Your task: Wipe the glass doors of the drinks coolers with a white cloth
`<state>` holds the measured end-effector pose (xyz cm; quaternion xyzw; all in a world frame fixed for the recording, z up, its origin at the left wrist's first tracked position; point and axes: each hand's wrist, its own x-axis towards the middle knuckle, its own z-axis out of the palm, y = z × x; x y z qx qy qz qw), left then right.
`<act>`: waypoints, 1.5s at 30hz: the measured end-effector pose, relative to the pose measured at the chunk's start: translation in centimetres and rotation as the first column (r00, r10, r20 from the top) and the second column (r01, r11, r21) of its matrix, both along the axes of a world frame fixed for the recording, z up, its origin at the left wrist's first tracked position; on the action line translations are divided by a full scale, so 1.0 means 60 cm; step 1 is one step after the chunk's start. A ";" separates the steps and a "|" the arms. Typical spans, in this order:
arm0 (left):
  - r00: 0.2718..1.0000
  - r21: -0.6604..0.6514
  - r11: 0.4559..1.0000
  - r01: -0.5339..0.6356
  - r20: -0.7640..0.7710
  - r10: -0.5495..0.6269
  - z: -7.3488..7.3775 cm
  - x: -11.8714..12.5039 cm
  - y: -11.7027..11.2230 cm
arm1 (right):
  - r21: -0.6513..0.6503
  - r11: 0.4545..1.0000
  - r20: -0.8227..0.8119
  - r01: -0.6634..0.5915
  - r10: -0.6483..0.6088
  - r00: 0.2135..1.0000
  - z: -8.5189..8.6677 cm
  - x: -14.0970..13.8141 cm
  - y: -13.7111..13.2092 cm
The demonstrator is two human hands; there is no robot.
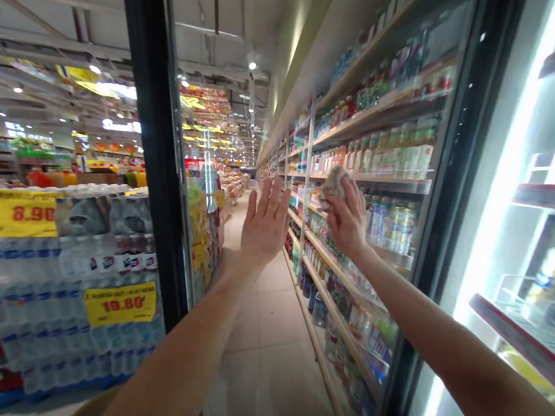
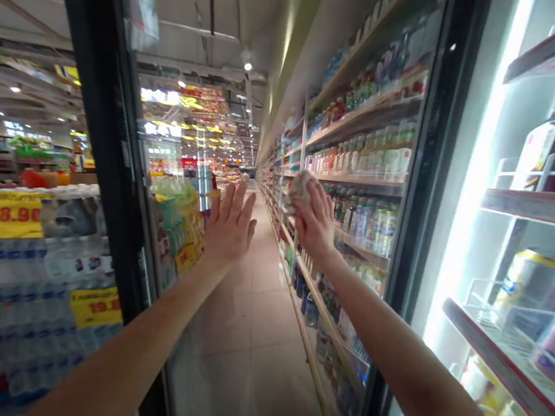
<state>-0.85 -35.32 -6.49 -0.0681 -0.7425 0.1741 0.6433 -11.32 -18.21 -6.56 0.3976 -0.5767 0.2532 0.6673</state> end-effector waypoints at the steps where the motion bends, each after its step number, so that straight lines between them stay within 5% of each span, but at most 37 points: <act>1: 1.000 0.000 1.000 -0.011 -0.005 0.011 0.000 0.000 0.001 | -0.024 0.999 0.000 -0.035 0.035 0.999 -0.018 0.002 0.016; 3: 0.999 0.002 1.000 -0.027 -0.017 0.027 -0.001 -0.001 0.003 | 0.061 0.990 -0.028 -0.124 0.126 0.992 -0.077 0.022 0.027; 4: 0.999 0.002 0.999 -0.033 -0.024 0.033 -0.001 -0.001 0.004 | 0.205 0.961 -0.051 -0.185 0.200 0.979 -0.115 0.038 0.019; 6: 0.999 -0.007 0.999 -0.039 -0.033 0.039 -0.001 -0.002 0.006 | 0.531 0.816 -0.127 -0.230 0.345 0.930 -0.198 0.075 -0.019; 8: 0.999 -0.007 0.999 -0.037 -0.026 0.037 -0.001 -0.001 0.004 | 0.679 0.712 -0.115 -0.179 0.344 0.932 -0.265 0.100 -0.060; 11: 1.000 -0.001 1.000 -0.020 0.018 0.020 -0.003 0.002 -0.003 | 0.765 0.632 -0.111 -0.123 0.317 0.942 -0.301 0.089 -0.062; 13: 0.998 -0.012 1.000 -0.017 0.056 0.017 -0.008 0.004 -0.010 | 0.783 0.614 -0.121 -0.104 0.314 0.942 -0.288 0.052 -0.007; 16: 0.997 -0.033 0.999 -0.031 0.069 0.033 -0.021 0.003 -0.017 | 0.714 0.699 -0.130 -0.033 0.178 0.975 -0.243 -0.013 0.106; 19: 0.999 0.011 0.999 -0.038 0.032 0.037 -0.031 -0.004 -0.018 | 0.323 0.945 -0.008 0.057 -0.058 0.998 -0.209 -0.038 0.144; 21: 0.999 0.044 0.999 -0.017 0.030 0.016 -0.032 -0.010 -0.019 | 0.057 0.994 0.120 0.091 -0.098 0.988 -0.215 -0.021 0.104; 22: 0.999 0.052 0.999 -0.003 0.042 0.001 -0.031 -0.013 -0.021 | -0.001 0.997 0.145 0.071 -0.070 0.987 -0.227 -0.004 0.069; 25: 0.997 0.055 0.998 0.029 0.076 -0.033 -0.029 -0.014 -0.029 | 0.320 0.946 0.052 -0.046 0.031 0.998 -0.272 0.049 -0.034; 27: 0.996 0.031 0.999 0.033 0.079 -0.035 -0.037 -0.008 -0.033 | 0.382 0.922 0.011 -0.057 0.057 0.998 -0.280 0.058 -0.061; 29: 0.998 0.006 1.000 0.021 0.067 -0.021 -0.057 0.001 -0.034 | 0.298 0.954 0.035 -0.028 0.018 0.999 -0.254 0.034 -0.042; 31: 0.999 0.001 1.000 0.006 0.048 -0.006 -0.085 0.010 -0.033 | 0.038 0.998 0.119 0.040 -0.045 0.992 -0.198 -0.007 0.003; 34: 1.000 0.026 1.000 0.008 0.005 -0.008 -0.119 0.017 -0.029 | -0.405 0.904 0.211 0.134 -0.050 0.976 -0.114 -0.043 0.045; 36: 1.000 0.023 1.000 -0.001 -0.011 0.002 -0.128 0.017 -0.029 | -0.381 0.916 0.178 0.128 -0.063 0.982 -0.090 -0.039 0.032; 38: 1.000 -0.005 1.000 -0.022 -0.014 0.022 -0.127 0.018 -0.030 | -0.076 0.991 0.103 0.111 -0.103 0.989 -0.093 -0.024 0.004; 40: 0.999 -0.020 0.999 -0.036 -0.014 0.036 -0.123 0.018 -0.030 | 0.156 0.982 0.035 0.111 -0.118 0.992 -0.103 -0.016 -0.011; 41: 0.999 -0.019 0.999 -0.038 -0.015 0.038 -0.121 0.019 -0.030 | 0.150 0.981 0.036 0.119 -0.126 0.991 -0.106 -0.018 -0.009; 43: 0.999 -0.002 0.999 -0.033 -0.017 0.033 -0.120 0.019 -0.027 | -0.091 0.985 0.125 0.147 -0.136 0.983 -0.106 -0.026 0.003; 45: 1.000 0.008 1.000 -0.019 -0.022 0.019 -0.120 0.019 -0.025 | -0.314 0.931 0.242 0.188 -0.113 0.964 -0.107 -0.029 0.009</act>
